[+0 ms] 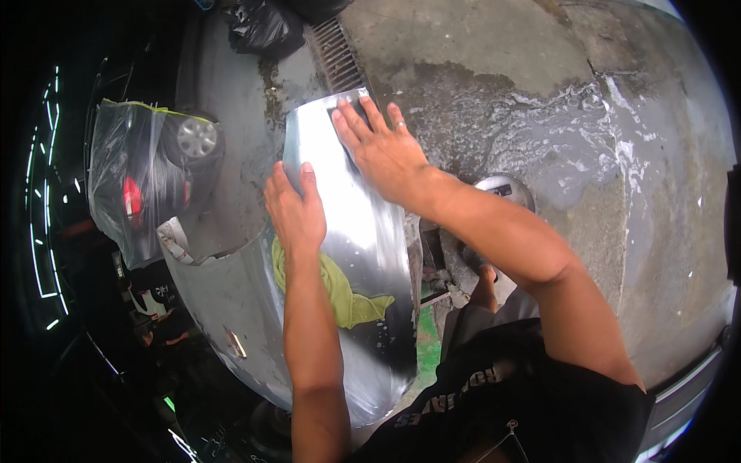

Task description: The person applies a transparent protective film to a silver car bumper. They use a squeegee to smooth the film and a green cloth to wipe the surface, repeatedly smoothing and wiping different sections of the bumper.

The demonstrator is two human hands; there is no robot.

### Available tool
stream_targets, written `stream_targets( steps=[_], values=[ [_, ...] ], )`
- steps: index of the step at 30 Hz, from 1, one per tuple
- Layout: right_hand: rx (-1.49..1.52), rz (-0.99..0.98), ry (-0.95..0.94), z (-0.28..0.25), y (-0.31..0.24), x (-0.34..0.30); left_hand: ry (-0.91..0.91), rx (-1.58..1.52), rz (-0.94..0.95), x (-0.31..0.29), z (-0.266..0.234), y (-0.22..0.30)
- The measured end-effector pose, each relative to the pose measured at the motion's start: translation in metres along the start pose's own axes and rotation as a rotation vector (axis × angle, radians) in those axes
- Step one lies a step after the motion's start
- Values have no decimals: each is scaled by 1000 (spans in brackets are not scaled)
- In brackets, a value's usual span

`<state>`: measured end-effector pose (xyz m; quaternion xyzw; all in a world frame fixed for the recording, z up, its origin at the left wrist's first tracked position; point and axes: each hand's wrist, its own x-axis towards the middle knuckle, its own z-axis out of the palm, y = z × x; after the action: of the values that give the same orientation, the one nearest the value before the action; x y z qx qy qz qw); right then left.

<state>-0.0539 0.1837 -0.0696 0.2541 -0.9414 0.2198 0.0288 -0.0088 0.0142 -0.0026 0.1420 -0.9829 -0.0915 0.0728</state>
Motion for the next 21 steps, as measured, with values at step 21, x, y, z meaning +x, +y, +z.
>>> stream_targets(
  steps=[21],
  values=[
    [119,66,-21,-4,7,13,-10,10,5,0,-1,1]
  ],
)
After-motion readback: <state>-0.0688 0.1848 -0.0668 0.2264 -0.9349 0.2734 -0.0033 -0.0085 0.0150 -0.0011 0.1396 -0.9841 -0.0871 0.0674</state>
